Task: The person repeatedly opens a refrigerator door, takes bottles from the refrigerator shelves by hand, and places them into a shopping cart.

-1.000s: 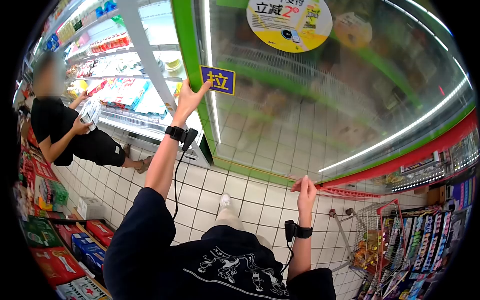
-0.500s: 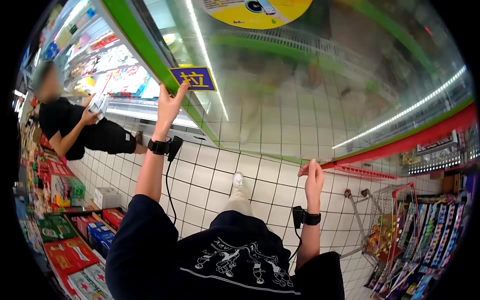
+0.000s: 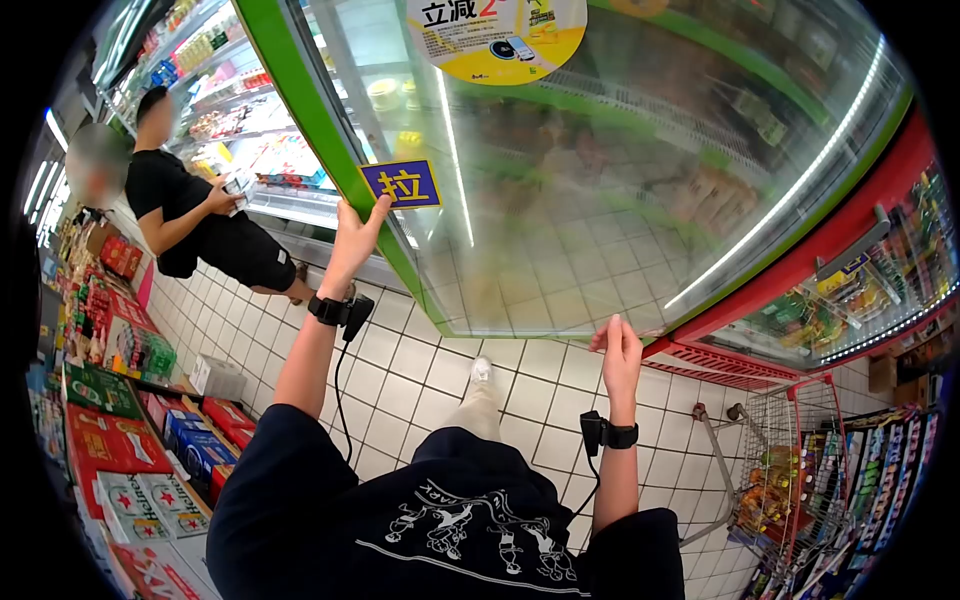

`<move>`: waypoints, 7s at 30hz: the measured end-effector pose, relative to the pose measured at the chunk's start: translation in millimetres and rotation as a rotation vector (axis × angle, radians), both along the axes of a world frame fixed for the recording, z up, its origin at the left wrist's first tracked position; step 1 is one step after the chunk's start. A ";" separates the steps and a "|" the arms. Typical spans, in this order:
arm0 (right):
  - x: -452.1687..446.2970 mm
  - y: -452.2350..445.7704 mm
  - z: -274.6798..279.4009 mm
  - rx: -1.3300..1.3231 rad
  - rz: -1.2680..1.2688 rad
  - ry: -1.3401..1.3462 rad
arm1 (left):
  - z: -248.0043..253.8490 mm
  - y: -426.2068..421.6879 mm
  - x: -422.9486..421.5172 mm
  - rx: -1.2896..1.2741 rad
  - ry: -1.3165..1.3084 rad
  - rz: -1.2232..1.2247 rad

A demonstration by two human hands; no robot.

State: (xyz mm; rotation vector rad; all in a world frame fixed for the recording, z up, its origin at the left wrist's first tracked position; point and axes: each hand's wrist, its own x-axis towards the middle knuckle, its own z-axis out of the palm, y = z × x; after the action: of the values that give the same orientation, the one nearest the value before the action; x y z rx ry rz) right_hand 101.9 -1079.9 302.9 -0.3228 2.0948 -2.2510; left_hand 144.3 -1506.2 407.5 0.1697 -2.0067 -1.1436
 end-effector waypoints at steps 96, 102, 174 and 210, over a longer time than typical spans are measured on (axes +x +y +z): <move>196.7 46.9 -101.3 0.327 -0.987 -0.237 | -18.3 393.3 97.7 -0.240 -0.126 -2.404; 65.5 114.7 -19.8 0.413 -0.849 -0.096 | 10.3 417.2 -102.6 -0.119 -0.348 -2.092; -334.3 157.7 184.4 0.306 -0.828 0.599 | 137.1 392.2 -494.0 -0.488 0.098 -1.295; 221.8 16.4 132.9 0.094 -1.387 0.610 | 65.1 357.9 -88.9 0.462 -0.131 -2.149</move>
State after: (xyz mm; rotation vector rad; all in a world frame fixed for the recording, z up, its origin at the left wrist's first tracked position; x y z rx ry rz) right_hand 323.8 -1063.5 435.9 0.8586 3.4099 -2.7847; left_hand 55.4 -1148.3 472.6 -2.1442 -1.3543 -2.6691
